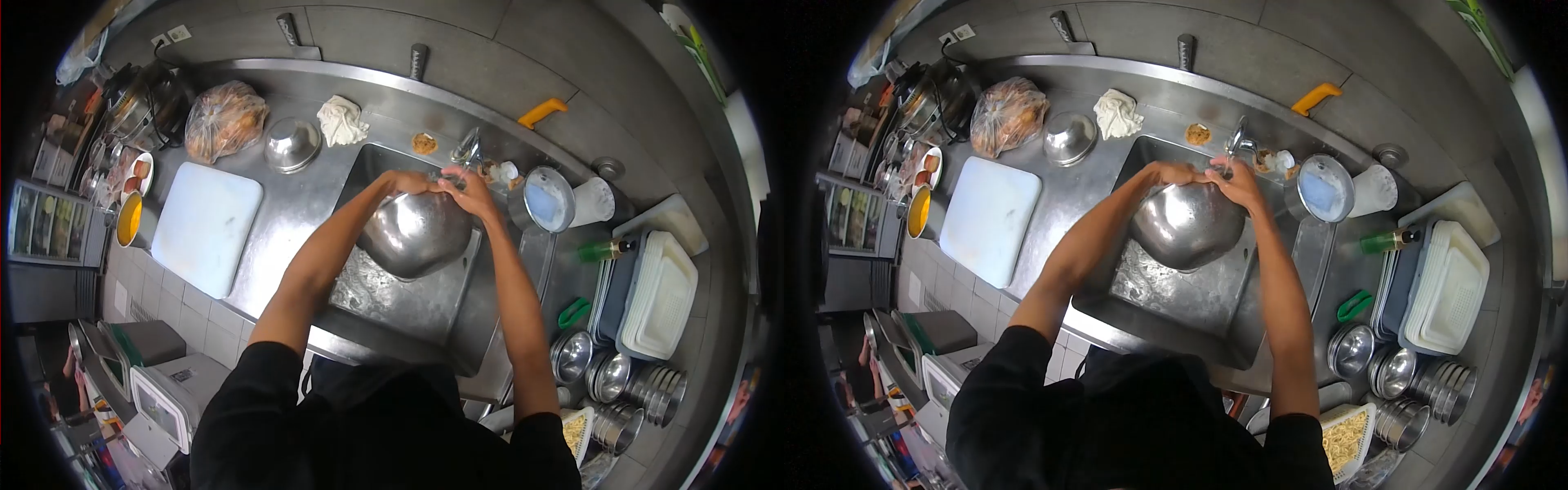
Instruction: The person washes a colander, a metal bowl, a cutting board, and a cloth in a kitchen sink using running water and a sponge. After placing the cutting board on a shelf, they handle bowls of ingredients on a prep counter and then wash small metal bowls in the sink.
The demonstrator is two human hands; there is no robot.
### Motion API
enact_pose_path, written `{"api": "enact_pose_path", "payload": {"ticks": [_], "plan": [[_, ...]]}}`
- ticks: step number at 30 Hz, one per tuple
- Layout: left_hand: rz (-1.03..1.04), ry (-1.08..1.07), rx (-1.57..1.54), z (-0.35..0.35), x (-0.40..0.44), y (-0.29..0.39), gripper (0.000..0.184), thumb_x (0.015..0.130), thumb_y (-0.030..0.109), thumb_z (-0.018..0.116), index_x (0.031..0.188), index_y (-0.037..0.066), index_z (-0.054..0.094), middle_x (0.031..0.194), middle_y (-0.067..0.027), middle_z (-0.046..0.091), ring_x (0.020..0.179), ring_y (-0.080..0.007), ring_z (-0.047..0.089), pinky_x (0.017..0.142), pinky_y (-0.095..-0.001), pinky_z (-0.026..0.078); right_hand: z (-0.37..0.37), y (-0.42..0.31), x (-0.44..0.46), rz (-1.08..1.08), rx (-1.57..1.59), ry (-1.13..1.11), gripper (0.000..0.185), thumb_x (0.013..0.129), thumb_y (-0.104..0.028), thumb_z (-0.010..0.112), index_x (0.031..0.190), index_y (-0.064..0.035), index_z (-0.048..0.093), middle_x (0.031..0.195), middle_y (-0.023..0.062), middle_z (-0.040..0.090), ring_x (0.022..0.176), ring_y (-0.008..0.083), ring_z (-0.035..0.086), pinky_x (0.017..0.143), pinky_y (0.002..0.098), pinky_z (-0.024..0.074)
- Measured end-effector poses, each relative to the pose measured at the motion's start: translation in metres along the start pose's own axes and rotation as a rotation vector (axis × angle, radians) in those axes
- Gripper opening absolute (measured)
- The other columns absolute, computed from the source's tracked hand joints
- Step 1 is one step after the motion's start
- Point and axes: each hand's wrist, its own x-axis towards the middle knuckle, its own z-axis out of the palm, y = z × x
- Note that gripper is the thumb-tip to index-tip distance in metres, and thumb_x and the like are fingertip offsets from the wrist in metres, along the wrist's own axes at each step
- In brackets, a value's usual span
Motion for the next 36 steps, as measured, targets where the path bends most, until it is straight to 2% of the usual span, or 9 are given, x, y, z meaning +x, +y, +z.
{"api": "enact_pose_path", "payload": {"ticks": [5, 9, 11, 18, 21, 25, 31, 33, 36], "plan": [[0.215, -0.217, 0.603, 0.003, 0.025, 0.062, 0.065, 0.076, 0.067, 0.057, 0.108, 0.011, 0.068, 0.110, -0.0138, 0.064, 0.101, -0.0306, 0.059, 0.087, -0.0400, 0.045, -0.009, 0.037, -0.052, 0.326, 0.018, -0.044, 0.058, 0.089, -0.053, 0.052, 0.091, 0.0042, 0.065, 0.079, 0.0163, 0.066, 0.078, 0.0143, 0.056, 0.067, 0.0324, 0.0436], [0.425, 0.209, 0.844, 0.071, 0.012, 0.087, 0.048, 0.076, 0.053, 0.062, 0.107, 0.018, 0.067, 0.116, -0.0154, 0.060, 0.116, -0.0290, 0.052, 0.099, -0.0498, 0.034, 0.012, 0.034, -0.112, 0.590, 0.074, 0.245, 0.056, 0.090, -0.050, 0.054, 0.093, 0.0035, 0.067, 0.082, 0.0124, 0.067, 0.080, 0.0113, 0.055, 0.069, 0.0294, 0.0442], [0.468, 0.554, 0.881, 0.121, 0.010, 0.076, 0.052, 0.078, 0.047, 0.064, 0.124, 0.024, 0.057, 0.128, -0.0105, 0.049, 0.130, -0.0294, 0.036, 0.106, -0.0557, 0.025, 0.030, 0.045, -0.130, 0.640, 0.493, 0.720, 0.053, 0.090, -0.049, 0.055, 0.093, 0.0024, 0.068, 0.086, 0.0080, 0.067, 0.083, 0.0123, 0.057, 0.073, 0.0276, 0.0460], [0.717, 0.695, 0.810, 0.149, -0.034, 0.063, 0.051, 0.086, 0.047, 0.055, 0.130, 0.021, 0.051, 0.139, -0.0100, 0.042, 0.135, -0.0265, 0.032, 0.109, -0.0532, 0.022, 0.041, 0.039, -0.171, 0.743, 0.940, 0.900, 0.056, 0.088, -0.049, 0.059, 0.110, 0.0026, 0.062, 0.103, 0.0063, 0.064, 0.090, 0.0171, 0.061, 0.082, 0.0296, 0.0477], [0.560, 0.734, 0.733, 0.110, -0.047, 0.060, 0.050, 0.089, 0.047, 0.051, 0.128, 0.015, 0.054, 0.139, -0.0124, 0.044, 0.133, -0.0286, 0.034, 0.110, -0.0493, 0.022, 0.051, 0.042, -0.177, 0.729, 0.974, 0.948, 0.059, 0.087, -0.051, 0.060, 0.112, 0.0029, 0.062, 0.107, 0.0082, 0.063, 0.096, 0.0187, 0.059, 0.085, 0.0307, 0.0462], [0.191, 0.656, -0.129, 0.055, -0.020, -0.020, 0.060, 0.090, 0.057, 0.044, 0.126, 0.011, 0.056, 0.129, -0.0208, 0.052, 0.124, -0.0327, 0.046, 0.106, -0.0369, 0.031, 0.054, 0.038, -0.185, 0.782, 0.980, 0.956, 0.066, 0.086, -0.056, 0.057, 0.120, 0.0005, 0.057, 0.122, 0.0099, 0.056, 0.111, 0.0219, 0.052, 0.094, 0.0345, 0.0417], [-0.359, 0.364, -0.686, 0.052, -0.039, -0.069, 0.060, 0.095, 0.050, 0.041, 0.130, 0.003, 0.050, 0.129, -0.0177, 0.053, 0.124, -0.0270, 0.046, 0.103, -0.0363, 0.036, 0.077, 0.035, -0.210, 0.551, 1.497, 0.876, 0.081, 0.086, -0.070, 0.036, 0.144, -0.0140, 0.027, 0.148, 0.0068, 0.028, 0.134, 0.0274, 0.029, 0.109, 0.0478, 0.0250], [0.176, 0.175, -1.035, 0.059, -0.008, -0.087, 0.061, 0.094, 0.052, 0.041, 0.132, 0.004, 0.049, 0.126, -0.0159, 0.054, 0.119, -0.0233, 0.049, 0.102, -0.0355, 0.037, 0.080, 0.025, -0.215, 0.483, 1.523, 0.862, 0.081, 0.085, -0.069, 0.039, 0.143, -0.0134, 0.030, 0.145, 0.0058, 0.033, 0.132, 0.0266, 0.033, 0.108, 0.0465, 0.0277], [0.296, 0.514, -0.566, 0.055, 0.013, -0.073, 0.049, 0.093, 0.044, 0.047, 0.120, 0.005, 0.060, 0.116, -0.0121, 0.062, 0.103, -0.0207, 0.059, 0.094, -0.0349, 0.045, 0.094, 0.061, -0.239, 0.453, 1.553, 0.847, 0.076, 0.086, -0.062, 0.048, 0.138, -0.0075, 0.036, 0.133, 0.0065, 0.047, 0.115, 0.0208, 0.047, 0.098, 0.0379, 0.0392]]}}
